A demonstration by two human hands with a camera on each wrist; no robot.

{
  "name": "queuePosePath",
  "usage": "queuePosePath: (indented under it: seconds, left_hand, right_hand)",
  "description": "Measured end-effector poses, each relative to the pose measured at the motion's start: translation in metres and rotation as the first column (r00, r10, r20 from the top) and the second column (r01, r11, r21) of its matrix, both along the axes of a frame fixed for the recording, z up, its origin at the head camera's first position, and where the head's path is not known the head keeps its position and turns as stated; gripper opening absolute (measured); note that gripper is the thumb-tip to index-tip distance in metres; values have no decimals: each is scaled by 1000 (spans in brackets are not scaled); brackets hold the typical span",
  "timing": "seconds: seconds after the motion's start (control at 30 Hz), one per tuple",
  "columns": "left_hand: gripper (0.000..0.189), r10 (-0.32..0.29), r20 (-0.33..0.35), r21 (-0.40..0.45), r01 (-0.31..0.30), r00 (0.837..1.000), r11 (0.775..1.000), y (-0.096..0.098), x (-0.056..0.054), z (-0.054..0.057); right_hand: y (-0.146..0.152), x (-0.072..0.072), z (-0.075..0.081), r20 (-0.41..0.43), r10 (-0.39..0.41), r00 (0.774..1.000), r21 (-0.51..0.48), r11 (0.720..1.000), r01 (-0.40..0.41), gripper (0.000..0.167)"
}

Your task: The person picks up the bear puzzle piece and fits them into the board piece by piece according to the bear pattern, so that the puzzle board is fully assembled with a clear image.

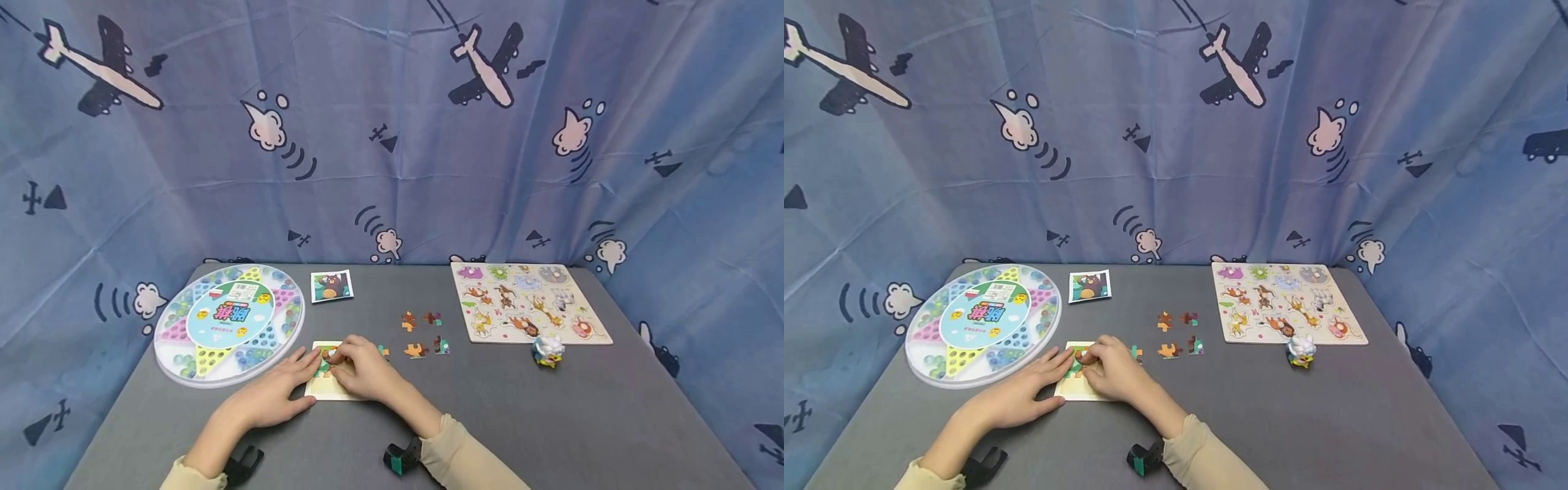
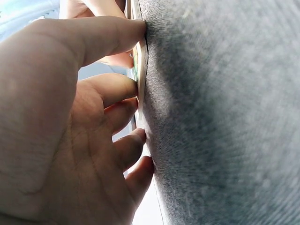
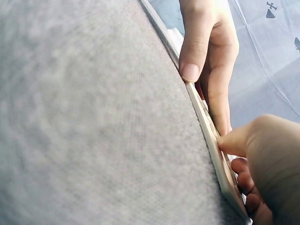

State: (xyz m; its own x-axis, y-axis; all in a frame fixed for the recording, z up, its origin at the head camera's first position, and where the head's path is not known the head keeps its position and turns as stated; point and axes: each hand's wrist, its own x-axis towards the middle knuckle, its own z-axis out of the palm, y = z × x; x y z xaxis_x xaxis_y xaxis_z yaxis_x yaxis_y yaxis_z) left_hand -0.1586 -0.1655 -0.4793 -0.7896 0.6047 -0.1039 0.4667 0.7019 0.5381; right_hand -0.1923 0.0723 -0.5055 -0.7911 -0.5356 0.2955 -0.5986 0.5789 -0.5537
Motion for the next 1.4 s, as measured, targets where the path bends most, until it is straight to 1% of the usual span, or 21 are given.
queuePosePath:
  seconds: [0.13,0.27,0.43,0.53,0.63,0.77,0.87,0.97,1.13,1.27,1.4]
  left_hand:
    - [74,7,11,-8,-7,1000,1000,2,1,3]
    - [73,6,20,4,-6,1000,1000,5,3,6]
    - [73,-27,3,15,27,1000,1000,9,2,1]
    - [76,-41,-10,26,41,999,999,9,-1,-2]
    - [78,-51,-22,31,51,998,998,9,-3,-4]
    - [78,-60,-19,26,60,998,998,9,-6,-4]
    - [79,-62,-6,24,62,998,998,8,-7,-4]
    - [79,-58,5,25,58,998,998,8,-8,-4]
    - [79,-46,14,18,46,999,999,8,-9,-5]
    - [80,-49,9,15,48,999,999,7,-9,-6]
    - [80,-56,-3,22,56,998,998,7,-10,-7]
  right_hand:
    - [-2,0,0,-19,-16,1000,-2,1000,16,6]
    - [-3,0,0,-37,-16,999,-7,1000,16,5]
    - [-3,-1,-3,-28,-18,999,-41,999,17,3]
    - [-2,-2,-4,-15,-24,1000,-53,998,23,8]
    - [-2,-1,-4,9,-21,1000,-44,999,22,10]
    - [1,-1,2,56,8,998,-44,999,-6,8]
    - [7,-4,10,79,15,997,-69,998,-10,6]
    - [18,-10,19,80,-16,997,-92,996,24,11]
    - [45,-24,30,64,-114,991,-107,987,120,20]
    - [72,-37,32,49,-193,980,-109,974,198,23]
    - [99,-48,29,76,-267,961,-116,955,274,27]
